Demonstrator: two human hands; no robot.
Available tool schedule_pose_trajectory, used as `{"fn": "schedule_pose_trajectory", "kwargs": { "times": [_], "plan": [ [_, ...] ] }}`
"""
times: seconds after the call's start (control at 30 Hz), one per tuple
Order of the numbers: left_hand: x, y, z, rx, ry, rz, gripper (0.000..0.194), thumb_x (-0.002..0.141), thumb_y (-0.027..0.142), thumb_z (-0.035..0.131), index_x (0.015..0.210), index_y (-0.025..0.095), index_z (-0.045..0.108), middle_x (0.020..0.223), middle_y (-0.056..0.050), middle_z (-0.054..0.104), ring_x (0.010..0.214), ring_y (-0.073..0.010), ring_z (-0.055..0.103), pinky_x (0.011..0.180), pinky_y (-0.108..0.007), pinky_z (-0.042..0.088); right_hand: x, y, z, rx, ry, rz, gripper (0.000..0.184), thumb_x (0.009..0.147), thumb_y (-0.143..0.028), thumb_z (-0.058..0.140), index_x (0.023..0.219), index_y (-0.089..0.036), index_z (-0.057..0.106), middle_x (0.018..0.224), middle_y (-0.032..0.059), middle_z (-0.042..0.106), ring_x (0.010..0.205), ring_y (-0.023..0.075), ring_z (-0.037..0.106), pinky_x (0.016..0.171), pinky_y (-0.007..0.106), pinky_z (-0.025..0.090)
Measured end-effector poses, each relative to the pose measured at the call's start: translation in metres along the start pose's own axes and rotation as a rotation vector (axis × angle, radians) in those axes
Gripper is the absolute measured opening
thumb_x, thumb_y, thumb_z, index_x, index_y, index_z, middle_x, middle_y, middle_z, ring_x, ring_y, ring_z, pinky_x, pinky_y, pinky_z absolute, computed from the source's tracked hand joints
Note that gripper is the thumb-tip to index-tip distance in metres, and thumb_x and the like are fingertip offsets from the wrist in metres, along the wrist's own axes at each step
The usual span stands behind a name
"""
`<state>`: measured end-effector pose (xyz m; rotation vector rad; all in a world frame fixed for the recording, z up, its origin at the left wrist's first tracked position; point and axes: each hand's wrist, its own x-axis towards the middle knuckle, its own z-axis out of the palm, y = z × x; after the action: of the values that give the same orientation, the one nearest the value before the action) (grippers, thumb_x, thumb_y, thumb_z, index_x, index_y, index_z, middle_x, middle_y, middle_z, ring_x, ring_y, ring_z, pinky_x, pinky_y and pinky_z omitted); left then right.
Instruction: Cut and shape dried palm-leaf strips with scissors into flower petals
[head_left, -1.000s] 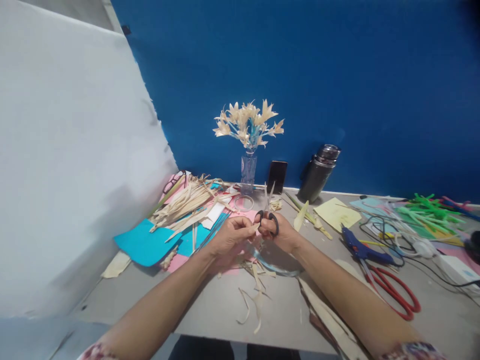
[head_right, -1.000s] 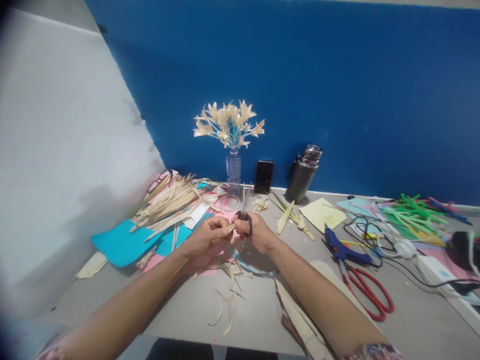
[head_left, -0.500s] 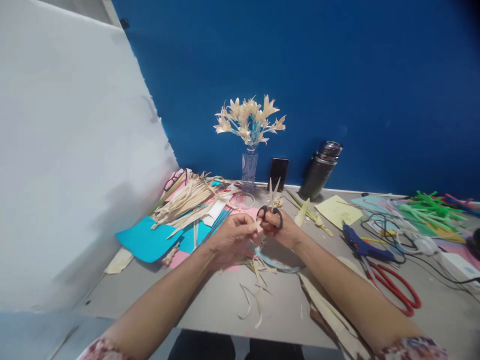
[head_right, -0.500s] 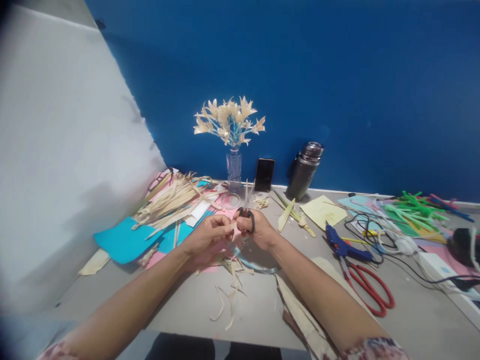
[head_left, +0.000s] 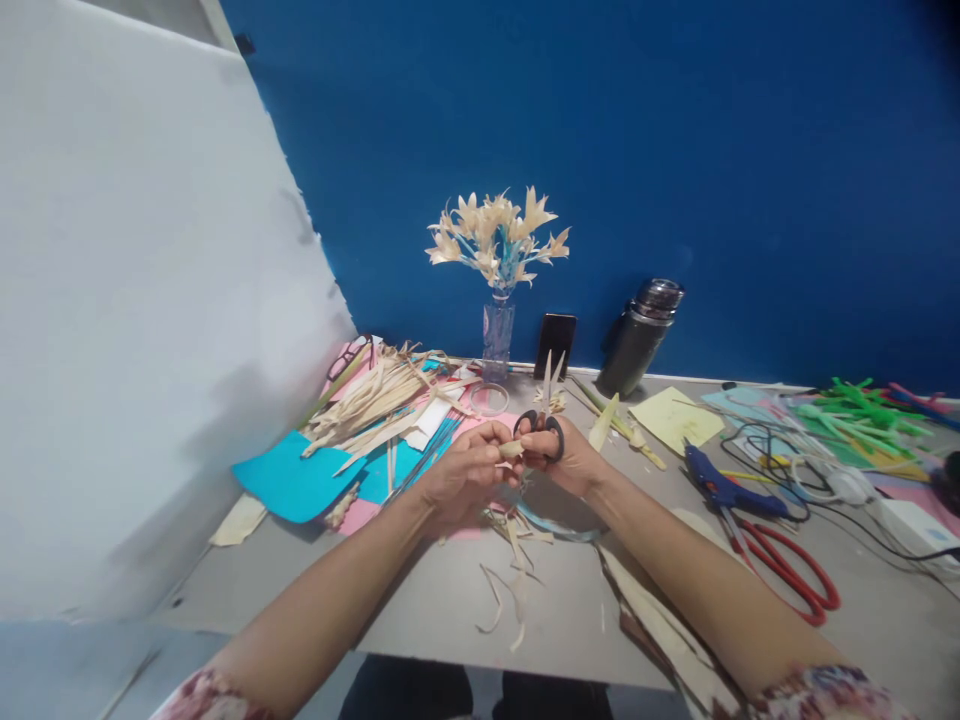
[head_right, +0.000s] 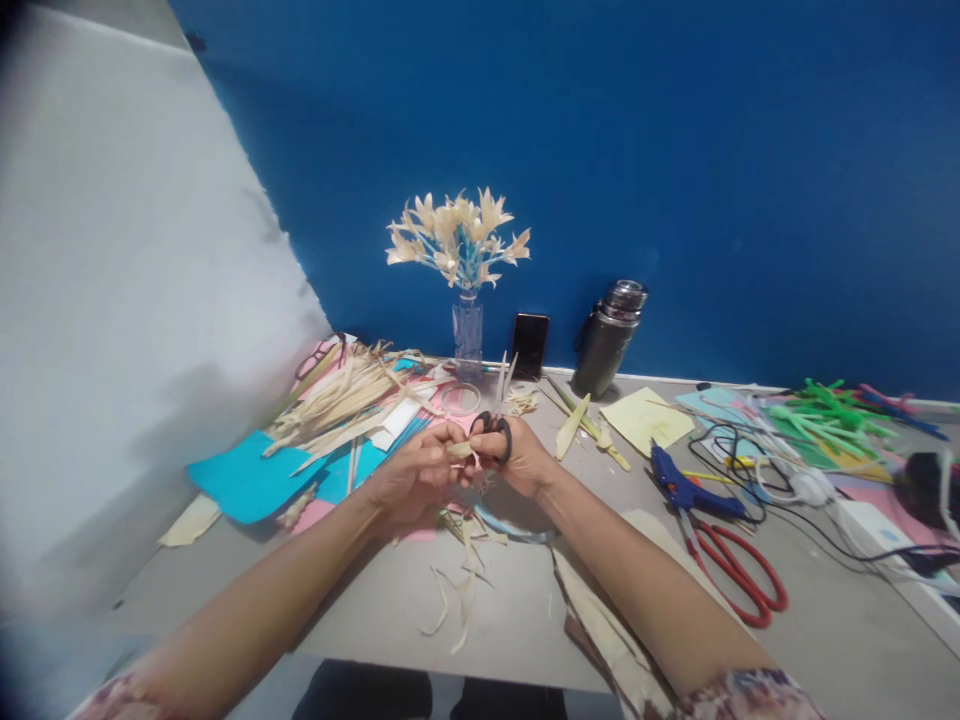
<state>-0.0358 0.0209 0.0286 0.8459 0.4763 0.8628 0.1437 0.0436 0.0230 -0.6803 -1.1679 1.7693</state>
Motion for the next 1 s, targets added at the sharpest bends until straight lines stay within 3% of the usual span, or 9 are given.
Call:
{"fn": "schedule_pose_trajectory", "kwargs": {
  "times": [0.2, 0.33, 0.43, 0.53, 0.6, 0.7, 0.87, 1.0],
  "plan": [
    [0.004, -0.003, 0.003, 0.079, 0.127, -0.006, 0.031, 0.072, 0.031, 0.081, 0.068, 0.014, 0.055, 0.07, -0.004, 0.062, 0.065, -0.0129, 0.06, 0.061, -0.024, 0.049, 0.001, 0.005, 0.001, -0.158, 0.158, -0.029, 0.031, 0.06, -0.027, 0.085, 0.078, -0.015, 0.064, 0.06, -0.0033, 0.057, 0.051, 0.0095, 0.048, 0.05, 0.022, 0.032],
    [0.001, -0.003, 0.0, 0.082, 0.083, -0.066, 0.032, 0.07, 0.034, 0.082, 0.069, 0.016, 0.055, 0.068, -0.002, 0.058, 0.07, -0.0189, 0.062, 0.055, -0.029, 0.052, -0.001, 0.005, 0.003, -0.094, 0.073, 0.021, 0.031, 0.059, -0.026, 0.085, 0.078, -0.016, 0.063, 0.062, -0.003, 0.056, 0.052, 0.0105, 0.049, 0.05, 0.022, 0.033],
    [0.001, -0.005, -0.003, 0.04, 0.075, -0.074, 0.031, 0.07, 0.033, 0.082, 0.072, 0.017, 0.056, 0.07, -0.002, 0.058, 0.071, -0.0196, 0.061, 0.053, -0.031, 0.054, -0.001, 0.004, 0.002, 0.037, -0.022, 0.045, 0.029, 0.061, -0.029, 0.084, 0.074, -0.016, 0.061, 0.061, -0.0031, 0.052, 0.051, 0.009, 0.044, 0.048, 0.021, 0.027],
    [0.003, -0.005, -0.002, -0.029, 0.151, -0.019, 0.032, 0.068, 0.032, 0.084, 0.072, 0.016, 0.057, 0.069, -0.001, 0.058, 0.066, -0.0153, 0.059, 0.054, -0.027, 0.053, 0.001, 0.003, 0.001, 0.086, 0.022, 0.004, 0.028, 0.065, -0.031, 0.083, 0.073, -0.016, 0.061, 0.055, -0.0071, 0.039, 0.048, 0.0062, 0.03, 0.046, 0.02, 0.02],
    [0.004, -0.003, -0.001, -0.046, 0.196, 0.012, 0.031, 0.067, 0.03, 0.084, 0.07, 0.016, 0.057, 0.065, 0.0, 0.057, 0.061, -0.0124, 0.057, 0.056, -0.025, 0.052, 0.001, 0.002, -0.002, 0.089, 0.077, -0.015, 0.032, 0.067, -0.038, 0.083, 0.077, -0.016, 0.063, 0.056, -0.0067, 0.04, 0.049, 0.0065, 0.027, 0.046, 0.02, 0.02],
    [0.003, 0.001, -0.001, -0.025, 0.202, -0.021, 0.028, 0.068, 0.024, 0.083, 0.069, 0.015, 0.056, 0.066, -0.002, 0.06, 0.061, -0.011, 0.056, 0.057, -0.023, 0.049, 0.001, 0.001, -0.004, 0.043, 0.083, -0.009, 0.04, 0.068, -0.049, 0.081, 0.083, -0.016, 0.066, 0.067, -0.0016, 0.052, 0.052, 0.0077, 0.035, 0.046, 0.02, 0.025],
    [0.0, 0.004, -0.005, 0.015, 0.141, -0.097, 0.024, 0.071, 0.022, 0.079, 0.071, 0.016, 0.056, 0.065, 0.0, 0.058, 0.059, -0.0112, 0.055, 0.054, -0.023, 0.047, -0.003, 0.0, 0.001, -0.17, 0.121, -0.014, 0.035, 0.058, -0.031, 0.086, 0.08, -0.015, 0.064, 0.061, -0.004, 0.053, 0.051, 0.0085, 0.042, 0.049, 0.022, 0.032],
    [0.002, 0.001, -0.003, -0.113, 0.131, 0.015, 0.028, 0.07, 0.03, 0.082, 0.076, 0.016, 0.058, 0.071, -0.001, 0.059, 0.065, -0.0115, 0.058, 0.061, -0.024, 0.05, -0.002, 0.005, 0.01, -0.148, 0.22, -0.097, 0.033, 0.058, -0.027, 0.085, 0.078, -0.017, 0.061, 0.064, -0.003, 0.056, 0.053, 0.0098, 0.046, 0.05, 0.022, 0.034]
  ]
}}
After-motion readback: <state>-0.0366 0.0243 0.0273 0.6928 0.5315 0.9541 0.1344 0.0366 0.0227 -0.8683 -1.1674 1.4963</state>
